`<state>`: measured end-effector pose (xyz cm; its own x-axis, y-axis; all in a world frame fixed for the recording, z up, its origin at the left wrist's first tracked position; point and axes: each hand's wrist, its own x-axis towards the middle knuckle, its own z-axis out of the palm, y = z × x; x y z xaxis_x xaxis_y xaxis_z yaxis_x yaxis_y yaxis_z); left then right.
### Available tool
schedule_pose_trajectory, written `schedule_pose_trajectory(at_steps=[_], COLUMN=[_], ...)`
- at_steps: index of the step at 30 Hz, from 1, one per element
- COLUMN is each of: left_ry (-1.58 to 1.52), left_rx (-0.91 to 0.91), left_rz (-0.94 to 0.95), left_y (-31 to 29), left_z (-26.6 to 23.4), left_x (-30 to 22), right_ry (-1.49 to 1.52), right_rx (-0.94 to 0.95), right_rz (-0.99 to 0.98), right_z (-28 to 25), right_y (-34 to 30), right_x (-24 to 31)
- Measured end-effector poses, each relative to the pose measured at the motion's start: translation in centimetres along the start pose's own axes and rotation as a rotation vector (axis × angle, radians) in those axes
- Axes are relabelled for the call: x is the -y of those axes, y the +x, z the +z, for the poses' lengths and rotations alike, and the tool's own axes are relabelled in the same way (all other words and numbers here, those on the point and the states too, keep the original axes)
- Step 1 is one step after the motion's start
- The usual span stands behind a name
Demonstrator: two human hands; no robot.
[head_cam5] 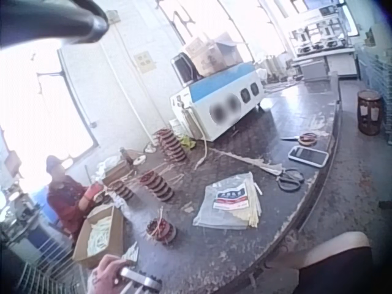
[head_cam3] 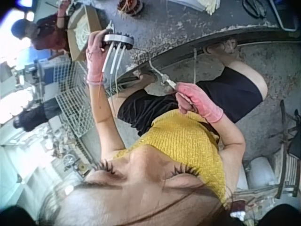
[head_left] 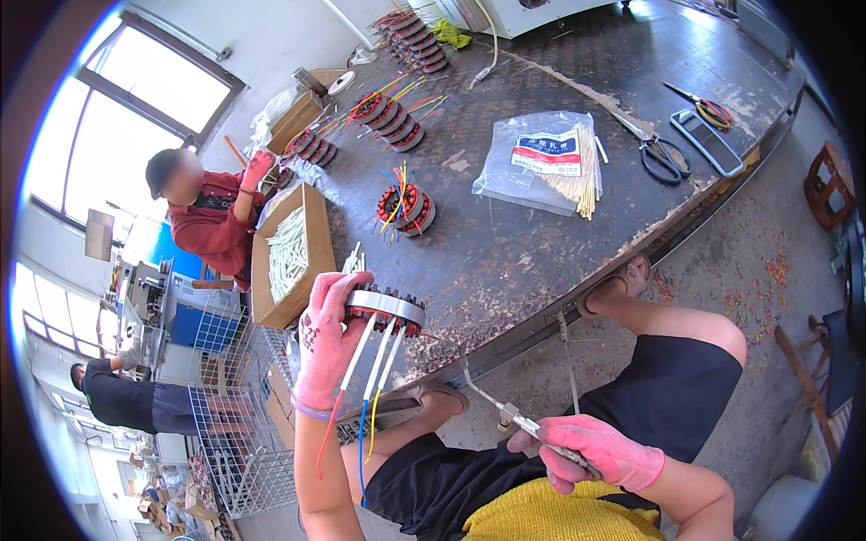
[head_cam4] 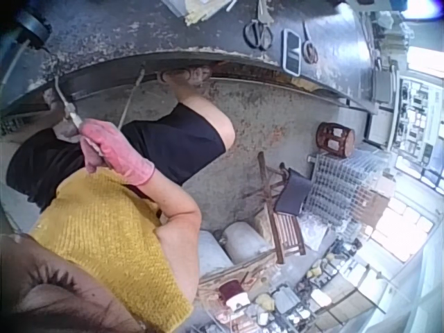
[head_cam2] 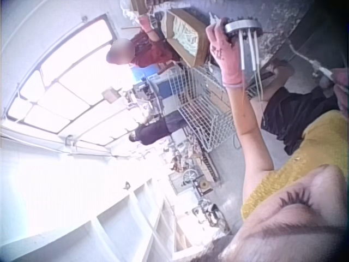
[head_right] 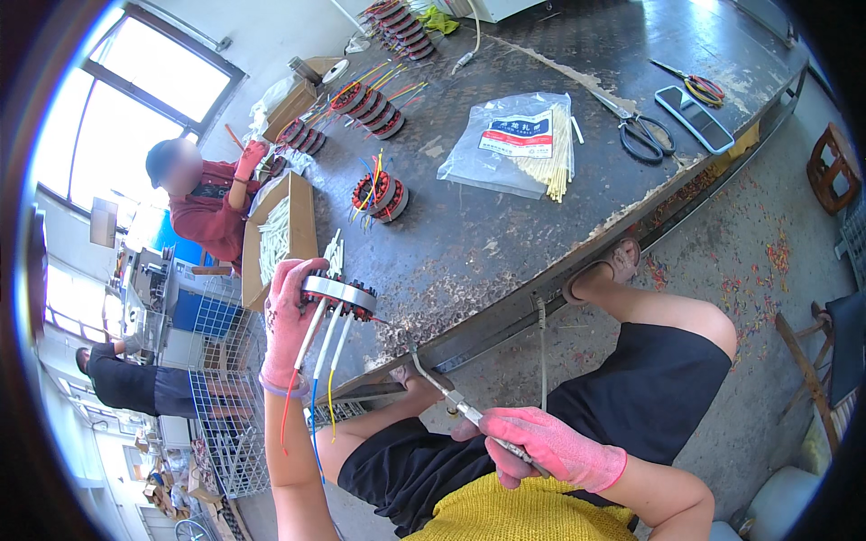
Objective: The person assembles electrical components by threading plastic tubes onto wires protruding from a stator. They then use cable ties to secure the wires, tightening and trimming the ties with scissors and pliers while holding the component on their lap.
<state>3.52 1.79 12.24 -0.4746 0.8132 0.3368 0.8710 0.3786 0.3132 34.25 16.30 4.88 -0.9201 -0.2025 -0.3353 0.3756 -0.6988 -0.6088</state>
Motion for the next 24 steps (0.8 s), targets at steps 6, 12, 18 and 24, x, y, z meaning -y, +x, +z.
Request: schedule_pose_trajectory(at_steps=[6,12,18,24], left_ry=[-0.033,-0.021,-0.013,0.001], left_rx=[0.001,0.000,0.002,0.001], left_rz=[0.000,0.012,0.012,0.002], left_y=[0.15,0.02,0.22,0.22], left_z=[-0.04,-0.15,-0.23,-0.25], left_x=[-0.21,-0.04,-0.40,-0.46], right_ry=[0.021,0.039,0.033,0.043], right_rx=[0.011,0.014,0.018,0.015], right_rz=[0.012,0.013,0.011,0.010], right_z=[-0.09,-0.01,-0.03,-0.17], right_y=[-0.04,0.06,-0.04,-0.01], right_x=[-0.20,-0.31,-0.14,-0.40])
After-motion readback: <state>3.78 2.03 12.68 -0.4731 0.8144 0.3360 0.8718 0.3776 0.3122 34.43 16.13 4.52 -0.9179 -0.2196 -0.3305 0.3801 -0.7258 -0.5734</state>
